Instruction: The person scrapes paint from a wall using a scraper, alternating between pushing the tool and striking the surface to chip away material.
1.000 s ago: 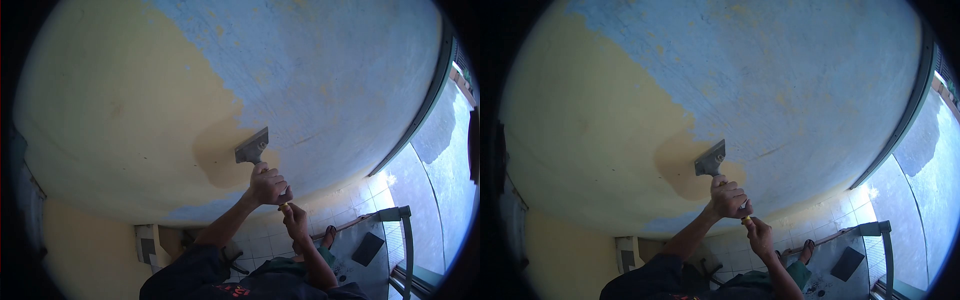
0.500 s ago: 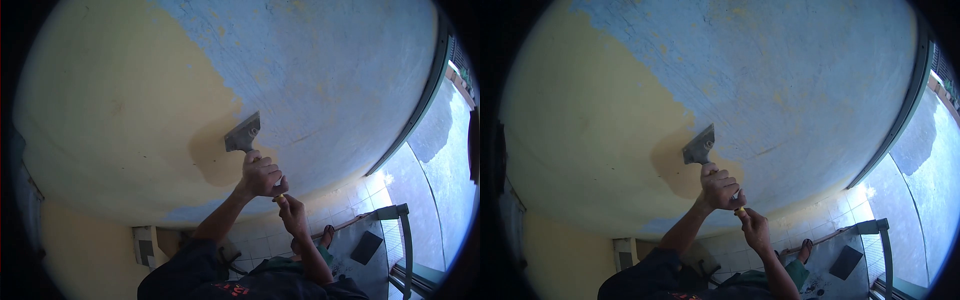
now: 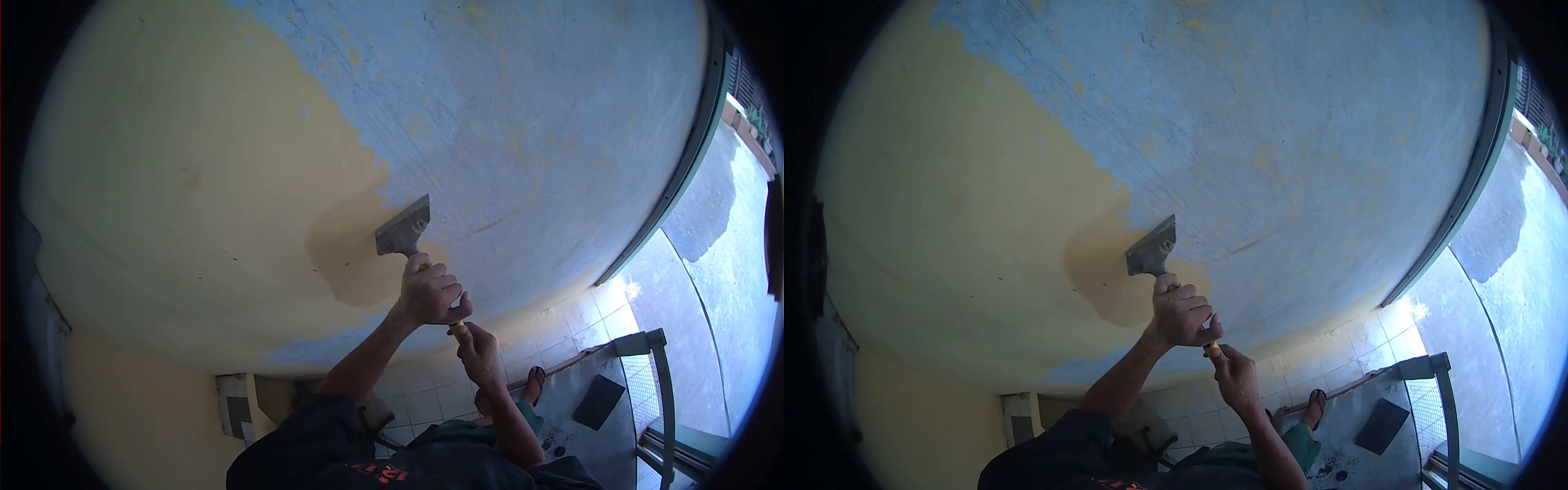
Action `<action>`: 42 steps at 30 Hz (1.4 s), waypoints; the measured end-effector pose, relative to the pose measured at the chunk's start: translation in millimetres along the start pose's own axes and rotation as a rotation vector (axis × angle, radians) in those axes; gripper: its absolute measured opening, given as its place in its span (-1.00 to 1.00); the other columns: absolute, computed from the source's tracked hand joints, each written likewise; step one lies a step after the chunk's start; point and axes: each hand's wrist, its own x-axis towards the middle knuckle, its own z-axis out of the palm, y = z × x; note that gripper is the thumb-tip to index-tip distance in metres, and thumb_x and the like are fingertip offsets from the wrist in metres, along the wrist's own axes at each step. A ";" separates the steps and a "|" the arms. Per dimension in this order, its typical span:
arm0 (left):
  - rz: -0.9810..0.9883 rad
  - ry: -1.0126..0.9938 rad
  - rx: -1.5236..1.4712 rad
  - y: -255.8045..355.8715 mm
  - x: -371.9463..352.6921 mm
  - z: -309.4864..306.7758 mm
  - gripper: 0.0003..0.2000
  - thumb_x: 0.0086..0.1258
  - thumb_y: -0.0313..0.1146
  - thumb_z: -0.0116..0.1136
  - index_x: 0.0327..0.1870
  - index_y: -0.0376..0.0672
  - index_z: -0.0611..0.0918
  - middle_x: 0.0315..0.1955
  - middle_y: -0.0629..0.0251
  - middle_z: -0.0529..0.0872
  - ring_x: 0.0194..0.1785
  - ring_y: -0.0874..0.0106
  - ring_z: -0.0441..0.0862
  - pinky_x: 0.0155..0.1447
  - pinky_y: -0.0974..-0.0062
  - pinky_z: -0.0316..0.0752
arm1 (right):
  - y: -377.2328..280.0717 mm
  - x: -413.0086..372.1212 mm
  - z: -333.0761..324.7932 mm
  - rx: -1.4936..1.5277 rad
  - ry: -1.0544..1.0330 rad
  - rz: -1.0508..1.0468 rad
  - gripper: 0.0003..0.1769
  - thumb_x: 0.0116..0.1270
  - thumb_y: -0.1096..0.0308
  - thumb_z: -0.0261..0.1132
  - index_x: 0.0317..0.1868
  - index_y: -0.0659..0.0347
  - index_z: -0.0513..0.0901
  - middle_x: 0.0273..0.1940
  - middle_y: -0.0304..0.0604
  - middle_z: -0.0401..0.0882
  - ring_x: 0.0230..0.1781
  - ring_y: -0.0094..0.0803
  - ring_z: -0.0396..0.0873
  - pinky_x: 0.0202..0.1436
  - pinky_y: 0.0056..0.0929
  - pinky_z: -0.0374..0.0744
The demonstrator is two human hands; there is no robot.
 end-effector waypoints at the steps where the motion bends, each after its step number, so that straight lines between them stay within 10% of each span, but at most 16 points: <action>1: -0.004 0.018 0.018 -0.1 2.0 -0.9 -0.75 0.01 -0.25 0.20 -0.82 0.05 0.45 -0.80 0.52 0.44 -0.61 0.47 0.37 -0.14 0.33 0.24 | -0.1 2.6 -0.6 -0.035 0.017 -0.047 -0.53 0.53 0.01 0.14 -0.14 0.31 0.70 -0.66 -0.23 0.41 -0.62 -0.54 0.42 -0.48 -0.40 0.41; 7: 0.019 0.061 0.158 -15.5 7.9 -17.3 -0.76 -0.01 -0.20 0.19 -0.80 0.09 0.43 -0.77 0.54 0.44 -0.62 0.49 0.35 -0.13 0.33 0.17 | -22.0 13.2 6.5 -0.138 0.033 -0.188 -0.53 0.50 -0.02 0.17 -0.12 0.30 0.69 -0.58 0.06 0.52 -0.60 -0.26 0.54 -0.42 -0.30 0.49; 18: 0.003 -0.008 0.048 -11.1 -9.1 -17.3 -0.75 -0.04 -0.22 0.18 -0.84 0.07 0.41 -0.79 0.55 0.46 -0.62 0.50 0.34 -0.10 0.34 0.18 | -4.3 -2.6 21.0 0.040 -0.033 -0.031 -0.46 0.54 -0.05 0.09 -0.12 0.35 0.68 -0.64 -0.31 0.36 -0.59 -0.64 0.35 -0.48 -0.51 0.37; 42: 0.012 -0.032 0.021 -15.1 -3.8 -34.9 -0.75 -0.01 -0.22 0.19 -0.81 0.04 0.44 -0.80 0.49 0.42 -0.60 0.48 0.39 -0.15 0.33 0.25 | -11.4 -5.1 31.6 0.083 -0.058 0.006 -0.50 0.55 -0.01 0.10 -0.15 0.33 0.68 -0.64 -0.36 0.33 -0.58 -0.65 0.32 -0.48 -0.51 0.35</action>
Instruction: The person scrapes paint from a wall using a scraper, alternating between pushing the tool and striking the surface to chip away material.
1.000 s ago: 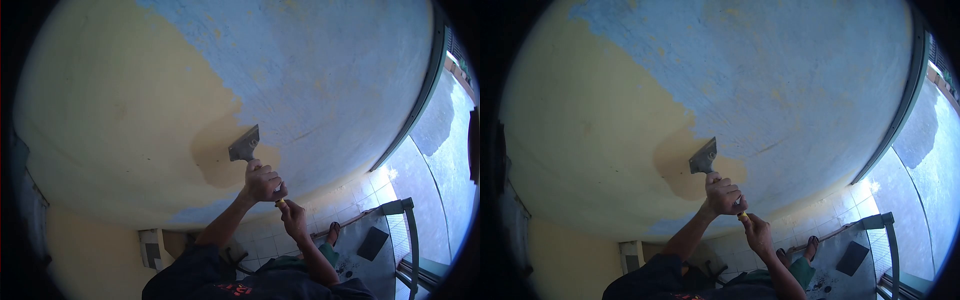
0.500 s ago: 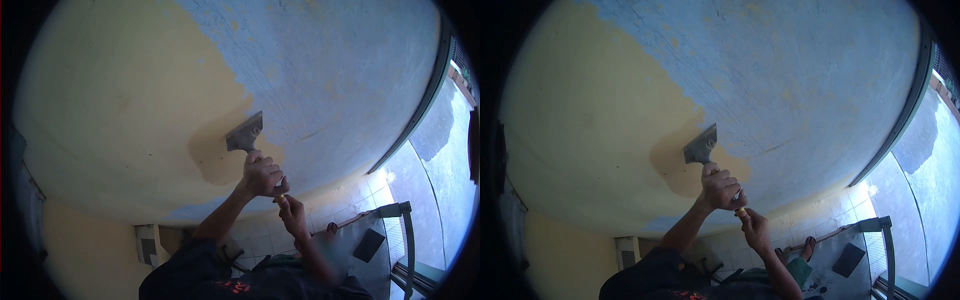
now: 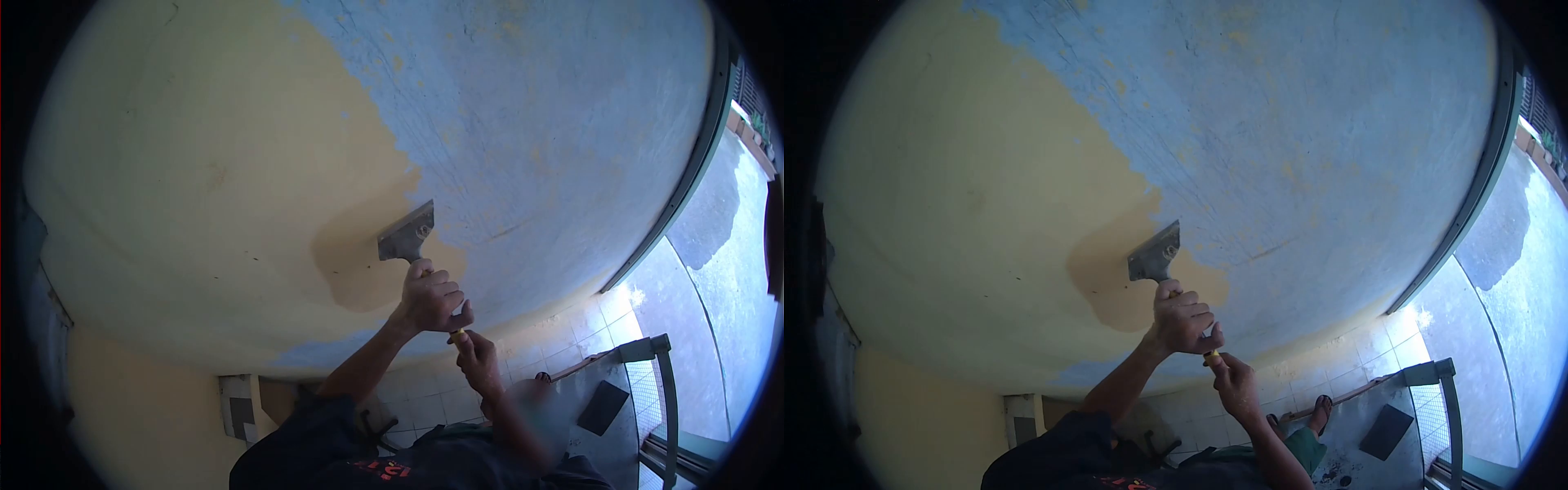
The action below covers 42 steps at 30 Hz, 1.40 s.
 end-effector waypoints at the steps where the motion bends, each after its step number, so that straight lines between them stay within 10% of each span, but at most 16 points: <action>1: 0.005 0.014 0.009 -0.6 2.0 -3.4 -0.75 -0.01 -0.22 0.19 -0.81 0.04 0.44 -0.80 0.50 0.42 -0.60 0.48 0.39 -0.15 0.33 0.25 | -2.5 -3.5 1.9 0.014 0.004 -0.009 -0.50 0.54 -0.01 0.10 -0.15 0.33 0.68 -0.64 -0.36 0.33 -0.58 -0.65 0.31 -0.48 -0.51 0.35; 42: 0.065 0.101 0.055 -8.7 39.9 -57.2 -0.75 -0.05 -0.24 0.17 -0.86 0.04 0.43 -0.83 0.51 0.42 -0.65 0.47 0.33 -0.13 0.33 0.21 | -55.5 -13.2 13.0 -0.032 -0.056 -0.131 -0.39 0.55 -0.19 0.01 -0.15 0.26 0.63 -0.70 -0.41 0.31 -0.73 -0.69 0.28 -0.63 -0.60 0.23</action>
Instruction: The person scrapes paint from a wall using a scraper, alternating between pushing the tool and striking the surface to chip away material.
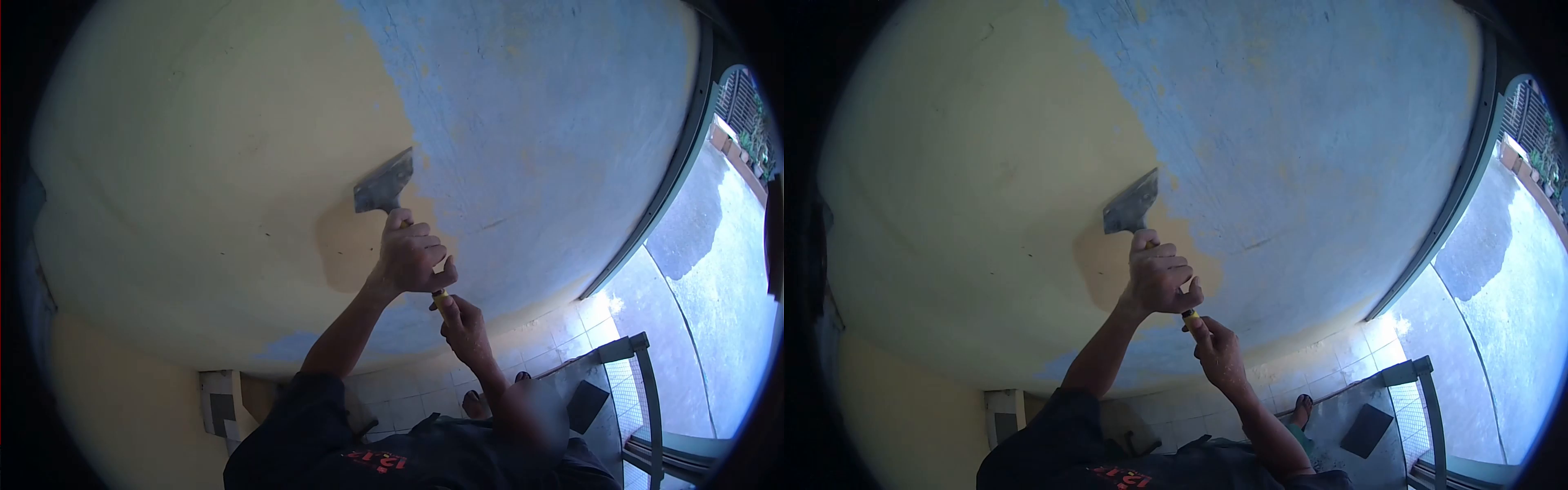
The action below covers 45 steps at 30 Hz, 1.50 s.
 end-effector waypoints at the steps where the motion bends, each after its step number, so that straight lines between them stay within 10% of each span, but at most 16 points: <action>1: -0.018 0.018 0.006 0.6 -2.6 -1.7 -0.75 -0.06 -0.24 0.18 -0.86 0.03 0.43 -0.83 0.51 0.41 -0.65 0.46 0.33 -0.14 0.33 0.21 | -1.1 0.6 -1.6 -0.027 -0.002 -0.008 -0.39 0.55 -0.18 0.01 -0.15 0.26 0.63 -0.70 -0.42 0.30 -0.73 -0.70 0.26 -0.63 -0.60 0.22; 13: -0.004 0.042 0.029 35.4 -8.5 -3.8 -0.74 -0.02 -0.20 0.18 -0.82 0.06 0.43 -0.80 0.50 0.39 -0.62 0.45 0.36 -0.11 0.30 0.25 | 5.1 -32.3 -22.4 -0.056 -0.045 -0.008 -0.48 0.55 -0.06 0.05 -0.08 0.27 0.67 -0.66 -0.40 0.33 -0.62 -0.68 0.33 -0.51 -0.54 0.34; 22: -0.016 -0.081 -0.015 28.5 -27.4 29.9 -0.75 0.03 -0.23 0.17 -0.82 0.01 0.50 -0.81 0.46 0.48 -0.62 0.45 0.41 -0.09 0.32 0.29 | 55.4 -14.8 -44.7 0.433 -0.327 0.057 -0.33 0.61 -0.05 -0.04 0.52 0.21 0.15 -0.44 -0.23 0.44 -0.62 -0.60 0.38 -0.55 -0.61 0.43; 32: -0.077 -0.036 0.026 24.4 -26.4 38.7 -0.75 0.00 -0.23 0.18 -0.83 0.03 0.48 -0.81 0.50 0.48 -0.60 0.47 0.40 -0.07 0.32 0.25 | 54.5 -10.3 -35.5 0.172 -0.015 -0.012 -0.35 0.56 -0.11 0.03 0.31 0.32 0.50 -0.61 -0.40 0.29 -0.68 -0.71 0.25 -0.63 -0.66 0.25; 45: -0.037 -0.021 0.020 23.7 -22.8 33.7 -0.74 0.01 -0.16 0.17 -0.82 0.02 0.50 -0.82 0.46 0.45 -0.61 0.44 0.40 -0.09 0.30 0.29 | 60.3 -9.5 -27.8 0.176 -0.018 -0.036 -0.31 0.55 -0.16 0.04 0.32 0.32 0.49 -0.60 -0.42 0.30 -0.68 -0.69 0.26 -0.63 -0.65 0.24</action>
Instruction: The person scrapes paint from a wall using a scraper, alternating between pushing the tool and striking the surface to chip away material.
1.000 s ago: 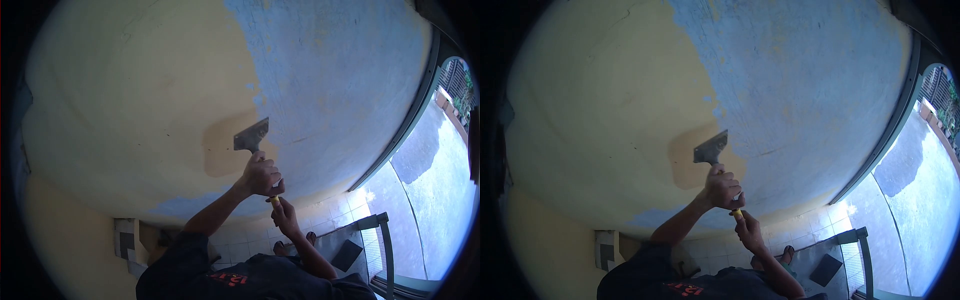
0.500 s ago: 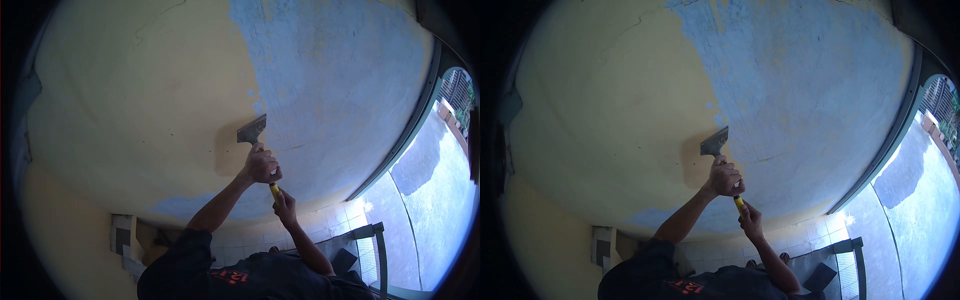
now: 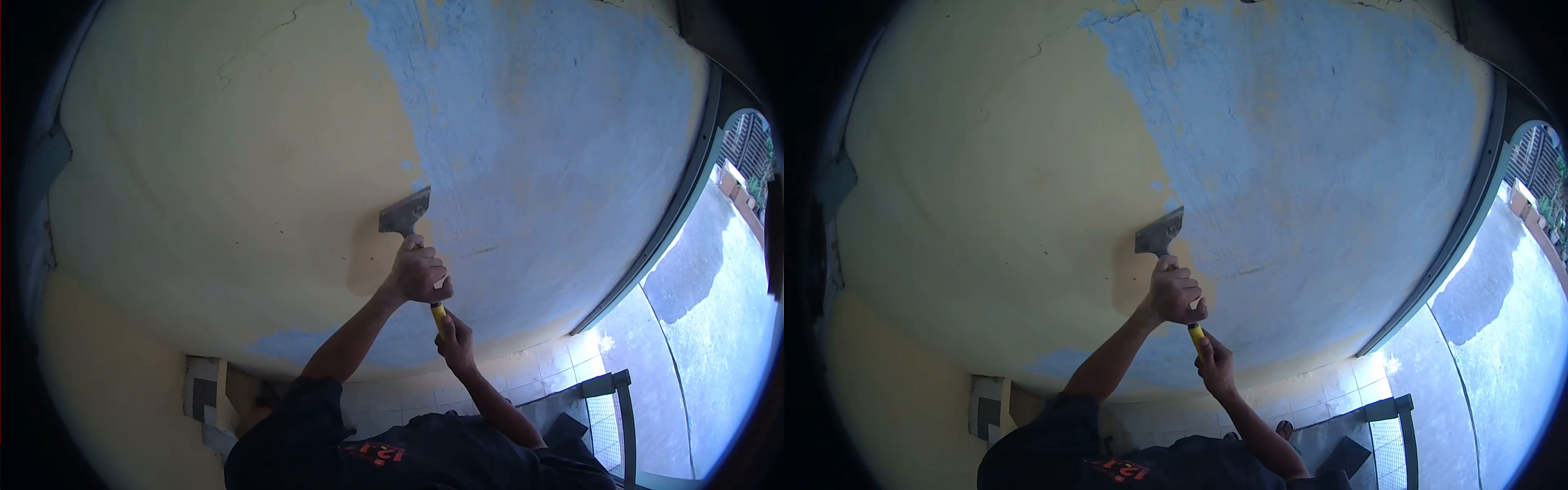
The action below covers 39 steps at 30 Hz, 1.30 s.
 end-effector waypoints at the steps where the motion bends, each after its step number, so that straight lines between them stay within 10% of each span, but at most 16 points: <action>1: -0.008 -0.009 -0.003 1.5 -3.3 -1.1 -0.74 0.01 -0.16 0.17 -0.82 0.02 0.50 -0.82 0.46 0.45 -0.61 0.44 0.40 -0.09 0.30 0.29 | -0.6 0.0 -0.1 0.009 -0.015 0.006 -0.30 0.55 -0.16 0.03 0.33 0.32 0.48 -0.61 -0.41 0.30 -0.68 -0.69 0.27 -0.63 -0.65 0.25; 39: -0.079 0.024 0.007 1.6 10.6 -6.1 -0.76 -0.06 -0.22 0.18 -0.84 0.03 0.45 -0.82 0.48 0.41 -0.62 0.45 0.38 -0.10 0.32 0.24 | -29.6 -0.8 -8.8 -0.046 -0.070 0.105 -0.36 0.57 -0.11 0.04 0.34 0.27 0.49 -0.56 -0.41 0.34 -0.64 -0.71 0.30 -0.57 -0.64 0.31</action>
